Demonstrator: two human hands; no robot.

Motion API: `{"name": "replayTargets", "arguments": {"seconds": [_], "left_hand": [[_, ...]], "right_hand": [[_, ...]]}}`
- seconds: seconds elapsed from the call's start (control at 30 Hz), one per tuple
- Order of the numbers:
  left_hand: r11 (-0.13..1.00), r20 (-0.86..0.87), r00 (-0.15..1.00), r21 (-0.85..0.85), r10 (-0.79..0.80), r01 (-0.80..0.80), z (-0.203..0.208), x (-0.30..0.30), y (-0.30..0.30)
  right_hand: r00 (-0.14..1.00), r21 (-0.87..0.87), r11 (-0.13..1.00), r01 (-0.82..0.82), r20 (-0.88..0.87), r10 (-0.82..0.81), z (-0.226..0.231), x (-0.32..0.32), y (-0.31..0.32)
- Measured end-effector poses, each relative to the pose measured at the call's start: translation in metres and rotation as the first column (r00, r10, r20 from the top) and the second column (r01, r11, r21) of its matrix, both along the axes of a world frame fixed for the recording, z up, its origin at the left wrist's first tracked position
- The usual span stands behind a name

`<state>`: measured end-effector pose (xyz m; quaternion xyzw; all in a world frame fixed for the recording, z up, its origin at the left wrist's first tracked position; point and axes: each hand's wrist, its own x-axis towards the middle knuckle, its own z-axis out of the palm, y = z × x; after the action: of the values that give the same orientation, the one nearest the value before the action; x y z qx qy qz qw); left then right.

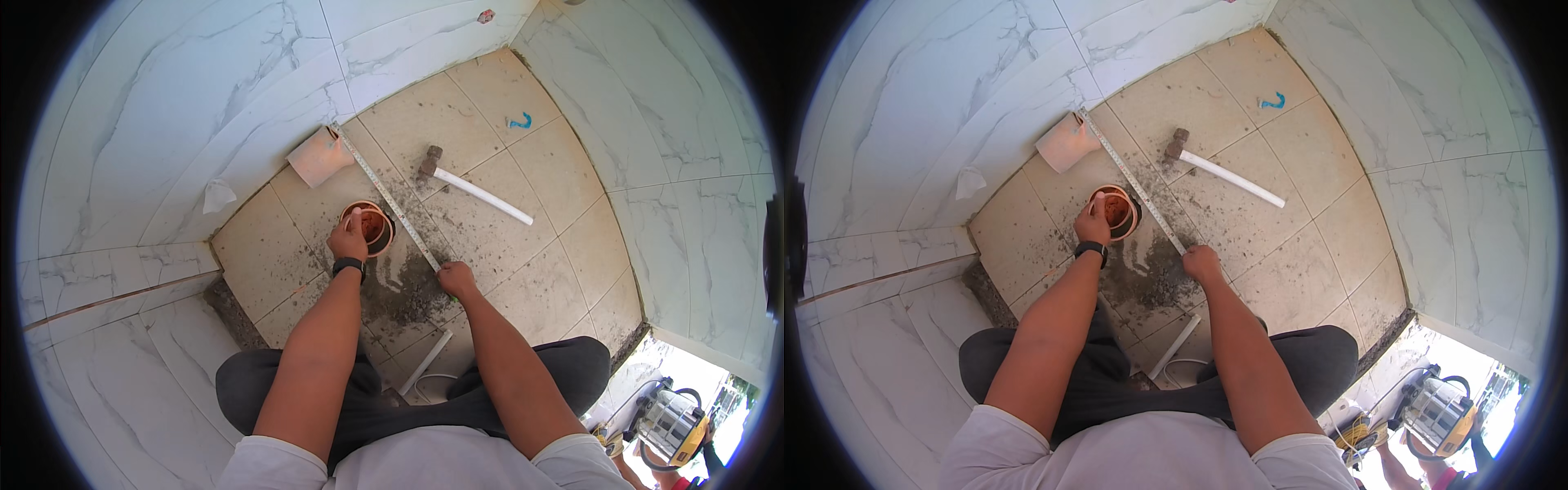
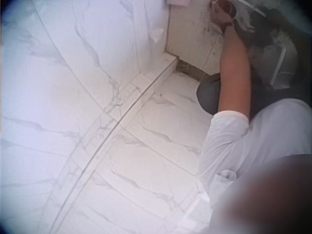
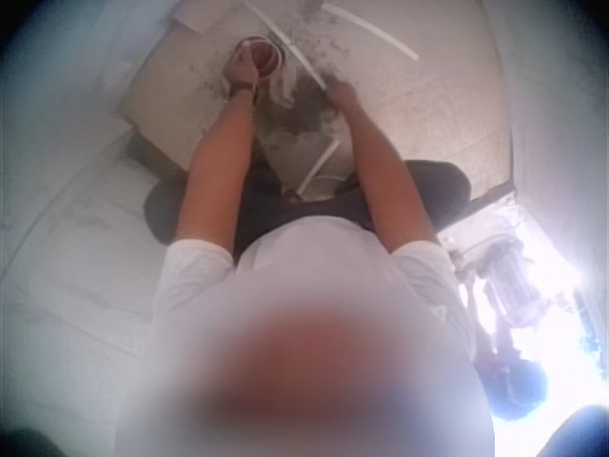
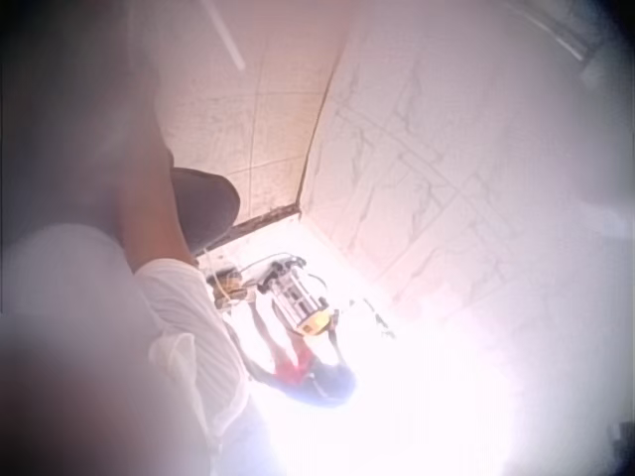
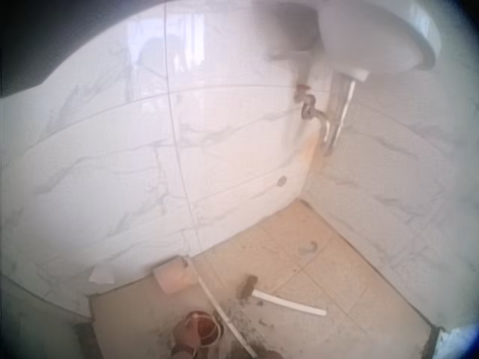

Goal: The person sits on the floor and uses a hammer to tap two white PVC pipes together, then sets them aside. They later pick up a tape measure and move toward a sink area before another person enters the room.

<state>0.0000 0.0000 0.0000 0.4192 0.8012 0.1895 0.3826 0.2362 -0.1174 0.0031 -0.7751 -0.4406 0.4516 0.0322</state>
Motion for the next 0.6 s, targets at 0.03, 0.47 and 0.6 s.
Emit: {"name": "replayTargets", "arguments": {"seconds": [0.03, 0.47, 0.6], "left_hand": [[1.0, -0.02, 1.0, 0.007, 0.011, -0.011, 0.003, 0.002, -0.001], [1.0, -0.03, 1.0, 0.024, -0.005, 0.005, 0.003, 0.001, -0.002], [1.0, -0.034, 0.999, 0.019, 0.006, -0.006, 0.002, 0.001, 0.0]], "right_hand": [[1.0, 0.01, 1.0, -0.002, 0.0, 0.002, -0.001, 0.0, -0.001], [1.0, 0.017, 1.0, 0.006, 0.007, -0.006, -0.003, 0.0, -0.003], [1.0, 0.033, 0.999, 0.014, -0.002, -0.014, -0.003, -0.001, -0.003]]}}
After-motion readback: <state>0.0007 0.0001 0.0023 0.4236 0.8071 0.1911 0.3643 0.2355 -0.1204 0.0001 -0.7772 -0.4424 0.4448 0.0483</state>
